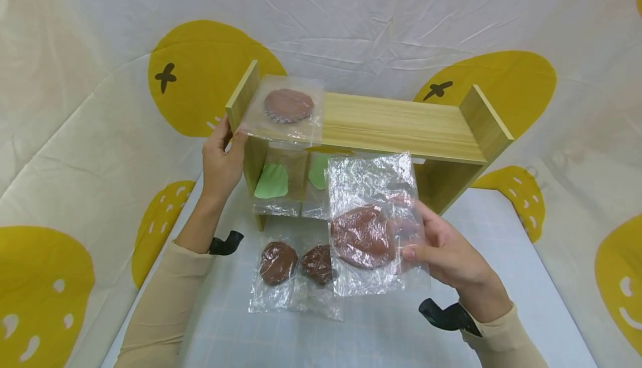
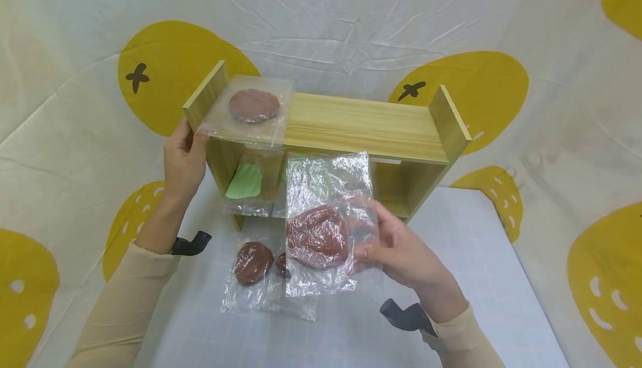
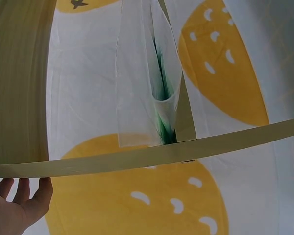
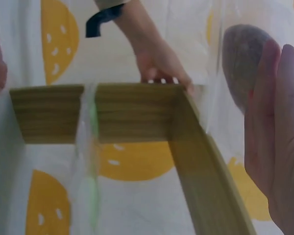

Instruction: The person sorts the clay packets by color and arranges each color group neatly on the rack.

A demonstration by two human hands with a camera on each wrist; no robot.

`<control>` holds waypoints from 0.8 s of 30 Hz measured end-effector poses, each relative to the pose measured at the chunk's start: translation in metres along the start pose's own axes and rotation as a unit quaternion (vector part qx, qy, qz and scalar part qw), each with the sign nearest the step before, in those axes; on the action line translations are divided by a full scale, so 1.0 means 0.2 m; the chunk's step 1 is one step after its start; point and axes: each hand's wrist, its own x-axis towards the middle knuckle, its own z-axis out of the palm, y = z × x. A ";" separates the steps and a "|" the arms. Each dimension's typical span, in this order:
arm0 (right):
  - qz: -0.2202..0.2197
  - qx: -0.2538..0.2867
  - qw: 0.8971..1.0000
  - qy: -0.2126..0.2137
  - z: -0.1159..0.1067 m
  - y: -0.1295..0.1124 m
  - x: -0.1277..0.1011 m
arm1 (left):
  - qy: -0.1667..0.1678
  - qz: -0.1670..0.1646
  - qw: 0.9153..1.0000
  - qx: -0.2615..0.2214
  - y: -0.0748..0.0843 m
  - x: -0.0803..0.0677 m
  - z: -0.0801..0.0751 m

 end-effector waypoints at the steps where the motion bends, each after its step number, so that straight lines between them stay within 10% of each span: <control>1: -0.003 -0.004 1.000 0.003 0.00 -0.01 0.02 | 0.001 0.000 1.000 0.000 -0.03 0.00 0.00; 9: -0.002 -0.061 0.995 0.077 -0.03 -0.16 0.15 | -0.004 -0.013 1.000 -0.028 -0.12 0.01 -0.02; 24: -0.013 -0.062 0.981 0.183 -0.13 -0.31 0.45 | -0.005 -0.020 1.000 -0.007 0.08 -0.02 -0.02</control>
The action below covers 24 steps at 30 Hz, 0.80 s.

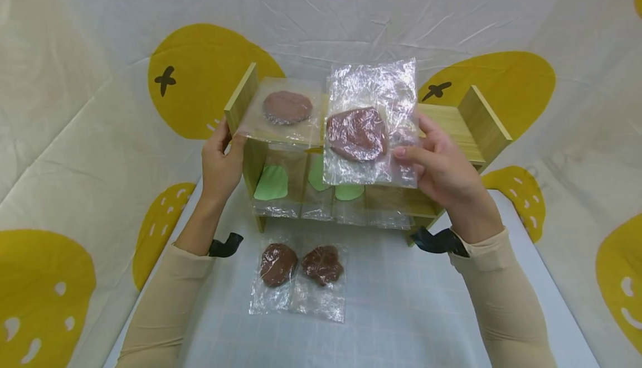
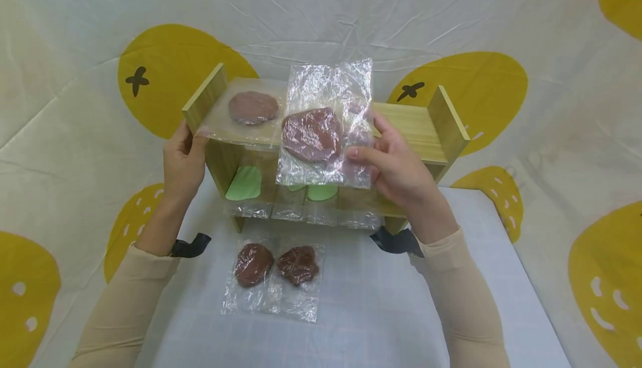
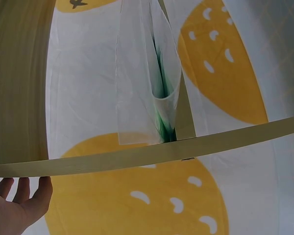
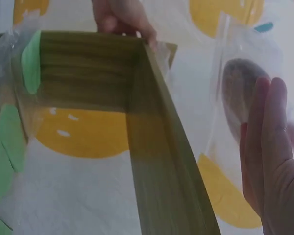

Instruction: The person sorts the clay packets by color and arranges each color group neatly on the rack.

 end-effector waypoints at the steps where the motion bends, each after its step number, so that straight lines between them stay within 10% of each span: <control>1: -0.001 0.005 1.000 0.005 0.00 0.00 0.03 | 0.001 0.002 1.000 0.002 0.00 0.00 0.00; 24: 0.052 -0.029 0.993 0.097 0.00 0.02 0.40 | -0.006 0.024 1.000 -0.004 -0.01 0.00 -0.02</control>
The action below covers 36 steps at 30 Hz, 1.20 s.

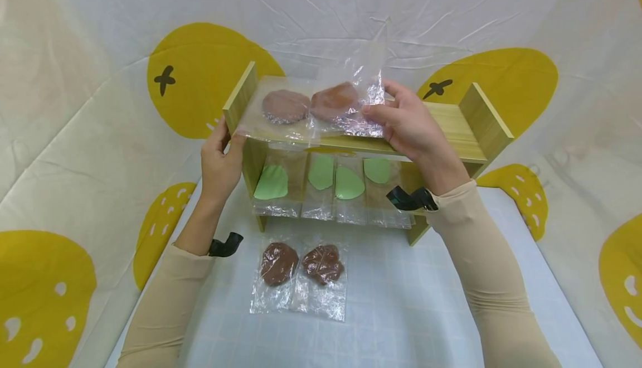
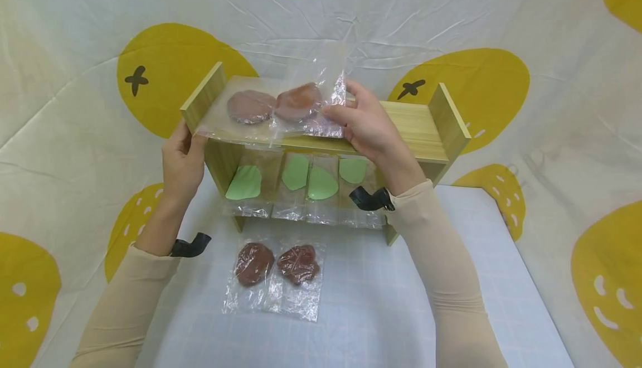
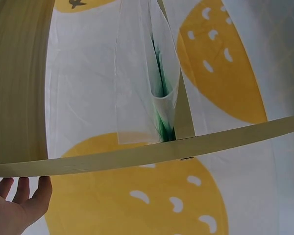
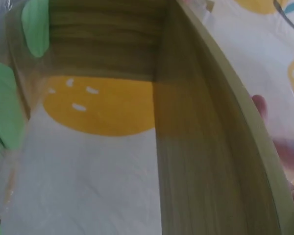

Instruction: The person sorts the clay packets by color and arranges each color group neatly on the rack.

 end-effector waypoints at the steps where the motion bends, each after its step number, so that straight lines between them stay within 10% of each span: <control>1: 0.003 -0.009 1.000 0.000 0.00 0.00 0.00 | 0.000 0.000 1.000 0.000 0.00 0.00 0.00; 19: 0.018 -0.198 0.980 0.023 -0.02 -0.05 -0.01 | 0.007 0.018 1.000 0.007 0.01 0.01 0.00; 27: 0.015 -0.304 0.950 0.072 -0.03 -0.08 -0.05 | 0.004 0.014 1.000 0.009 0.01 0.00 0.00; 36: -0.044 -0.296 0.949 0.100 -0.04 -0.07 -0.15 | 0.003 0.000 1.000 0.007 0.02 0.00 0.01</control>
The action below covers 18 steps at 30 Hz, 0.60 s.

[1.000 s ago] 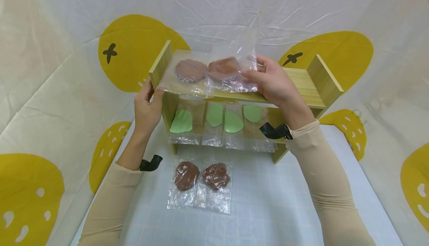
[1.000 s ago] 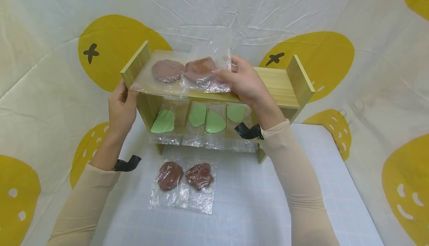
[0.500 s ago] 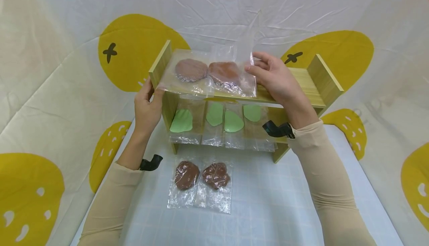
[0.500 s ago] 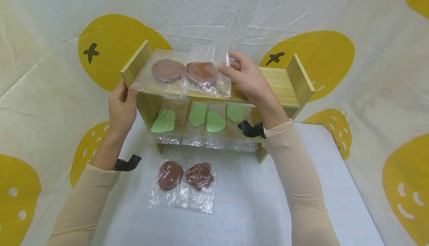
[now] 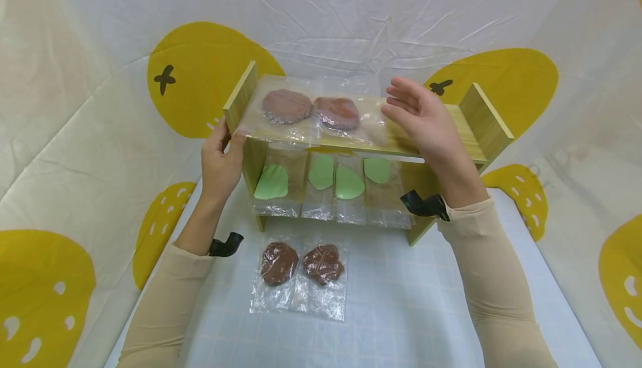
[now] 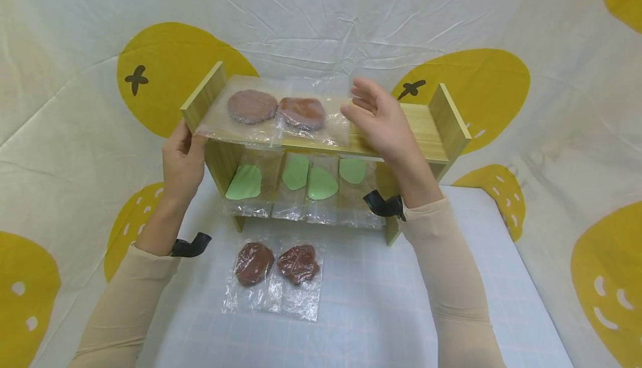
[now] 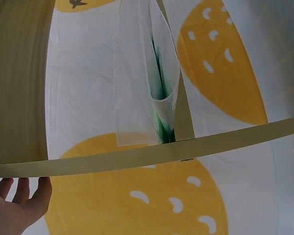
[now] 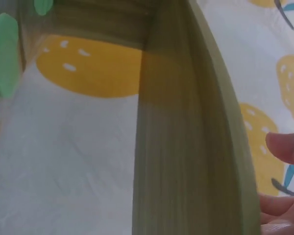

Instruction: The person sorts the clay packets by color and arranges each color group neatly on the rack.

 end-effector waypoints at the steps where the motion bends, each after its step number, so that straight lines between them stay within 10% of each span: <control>1: -0.013 0.011 1.000 0.006 0.00 0.00 -0.02 | 0.000 0.000 1.000 -0.001 0.00 0.00 0.00; 8: -0.091 0.100 0.991 -0.012 0.03 0.01 -0.18 | 0.001 0.001 1.000 0.000 0.01 0.00 0.00; 18: -0.108 0.084 0.990 -0.047 0.06 0.03 -0.37 | 0.002 0.007 1.000 -0.002 0.00 0.00 0.00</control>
